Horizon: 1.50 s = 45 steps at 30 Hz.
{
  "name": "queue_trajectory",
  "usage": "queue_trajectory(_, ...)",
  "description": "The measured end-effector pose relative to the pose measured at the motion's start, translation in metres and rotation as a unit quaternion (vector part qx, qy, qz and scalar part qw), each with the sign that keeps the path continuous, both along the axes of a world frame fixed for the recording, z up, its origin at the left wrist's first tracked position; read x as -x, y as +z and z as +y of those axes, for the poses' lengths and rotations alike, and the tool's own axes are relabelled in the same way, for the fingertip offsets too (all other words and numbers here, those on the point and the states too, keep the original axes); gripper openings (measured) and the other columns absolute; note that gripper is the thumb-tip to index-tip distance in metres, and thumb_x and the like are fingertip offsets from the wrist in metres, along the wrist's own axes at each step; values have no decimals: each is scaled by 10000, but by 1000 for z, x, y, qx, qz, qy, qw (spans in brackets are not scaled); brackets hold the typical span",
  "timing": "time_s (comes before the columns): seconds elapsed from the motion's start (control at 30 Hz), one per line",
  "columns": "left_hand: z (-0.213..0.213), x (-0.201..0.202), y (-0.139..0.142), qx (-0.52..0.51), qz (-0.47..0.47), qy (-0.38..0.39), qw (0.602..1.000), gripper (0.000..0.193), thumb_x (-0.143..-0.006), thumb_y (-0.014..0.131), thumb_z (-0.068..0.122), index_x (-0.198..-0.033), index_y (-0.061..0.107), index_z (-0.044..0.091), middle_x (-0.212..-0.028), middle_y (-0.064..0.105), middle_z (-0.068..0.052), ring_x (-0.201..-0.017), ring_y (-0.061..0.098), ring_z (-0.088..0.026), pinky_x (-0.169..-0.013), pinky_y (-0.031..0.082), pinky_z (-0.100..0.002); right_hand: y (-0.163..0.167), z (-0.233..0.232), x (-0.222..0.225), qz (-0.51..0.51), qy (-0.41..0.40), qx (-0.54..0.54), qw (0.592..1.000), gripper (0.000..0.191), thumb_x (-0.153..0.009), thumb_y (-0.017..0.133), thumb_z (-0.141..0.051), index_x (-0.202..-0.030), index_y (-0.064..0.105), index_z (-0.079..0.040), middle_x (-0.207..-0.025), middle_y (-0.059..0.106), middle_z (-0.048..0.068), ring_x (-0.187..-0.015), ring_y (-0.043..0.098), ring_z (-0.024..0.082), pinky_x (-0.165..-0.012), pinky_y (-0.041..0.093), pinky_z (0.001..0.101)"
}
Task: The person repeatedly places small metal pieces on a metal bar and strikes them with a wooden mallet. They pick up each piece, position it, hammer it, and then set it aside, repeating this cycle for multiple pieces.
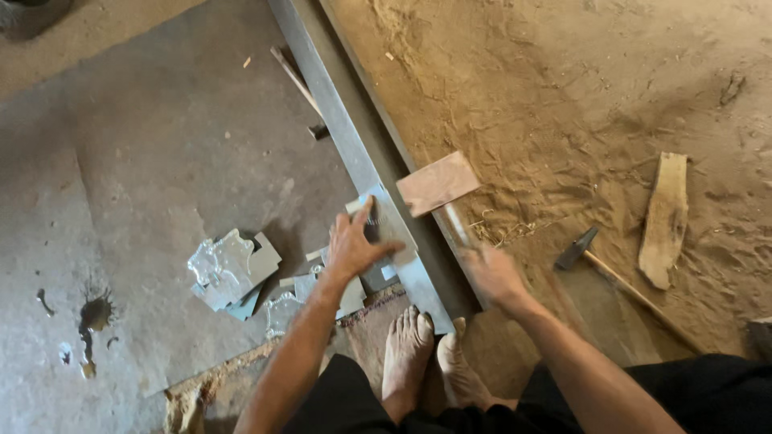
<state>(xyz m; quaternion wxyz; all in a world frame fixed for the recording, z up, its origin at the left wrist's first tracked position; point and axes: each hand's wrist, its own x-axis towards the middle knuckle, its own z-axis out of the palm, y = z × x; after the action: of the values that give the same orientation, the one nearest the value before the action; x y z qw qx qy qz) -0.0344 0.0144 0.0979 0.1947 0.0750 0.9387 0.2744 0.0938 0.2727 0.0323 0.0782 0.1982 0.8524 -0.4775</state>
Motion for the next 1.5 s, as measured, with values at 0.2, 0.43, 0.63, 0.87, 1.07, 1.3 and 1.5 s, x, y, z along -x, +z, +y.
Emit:
queue_trajectory(0.2, -6, 15, -8, 16, 10, 9, 1000, 1209, -545, 885, 655, -1590, 375, 323, -1236, 519, -175, -1171, 528, -415, -1028, 456, -528, 83, 14, -25, 76, -13, -90, 993, 323, -983, 626, -323, -920, 549, -16, -696, 608, 217, -593, 611, 316, -579, 472, 464)
queue_trajectory(0.43, -5, 9, -6, 21, -1, 19, 1000, 1204, -559, 881, 682, -1583, 356, 328, -1296, 502, -178, -1209, 516, -421, -1032, 455, -539, 112, 1, -50, 228, -38, -71, 970, 273, -1027, 548, -280, -989, 534, -9, -660, 570, 200, -552, 573, 318, -525, 443, 433)
queue_trajectory(0.63, -6, 8, -7, 31, 21, 14, 999, 1237, -559, 880, 695, -1605, 332, 328, -1284, 508, -179, -1217, 513, -431, -1044, 451, -544, 67, -9, -69, 35, 63, -236, 969, 292, -1011, 568, -298, -1005, 569, -5, -798, 628, 277, -690, 624, 454, -565, 461, 510)
queue_trajectory(0.87, -3, 9, 2, 30, 34, 4, 999, 1226, -556, 871, 678, -1596, 329, 317, -1293, 503, -164, -1200, 527, -409, -1008, 471, -528, 81, -1, -56, 27, -70, -90, 993, 294, -1034, 547, -291, -961, 515, -8, -745, 618, 291, -682, 622, 490, -614, 469, 525)
queue_trajectory(1.07, -5, 10, 4, 35, 22, -2, 999, 1222, -556, 874, 712, -1585, 331, 339, -1286, 499, -167, -1226, 496, -424, -1042, 436, -541, 108, -13, -29, 238, -39, 13, 970, 166, -1044, 512, -200, -974, 503, -50, -649, 577, 99, -517, 556, 235, -460, 428, 380)
queue_trajectory(1.3, -8, 13, -7, 20, 39, -6, 999, 1198, -574, 858, 701, -1589, 350, 319, -1267, 519, -182, -1215, 508, -428, -1048, 435, -536, 82, -35, 7, 114, 20, -94, 989, 361, -1119, 431, -302, -875, 533, -55, -601, 498, 55, -500, 508, 152, -475, 409, 337)
queue_trajectory(1.5, -9, 12, -11, -3, 39, -16, 999, 1181, -612, 871, 679, -1593, 340, 290, -1271, 518, -194, -1209, 504, -434, -1040, 425, -540, 71, -35, 13, 222, -65, 46, 972, 276, -1070, 492, -316, -1013, 514, -47, -652, 520, 35, -507, 498, 155, -417, 414, 365)
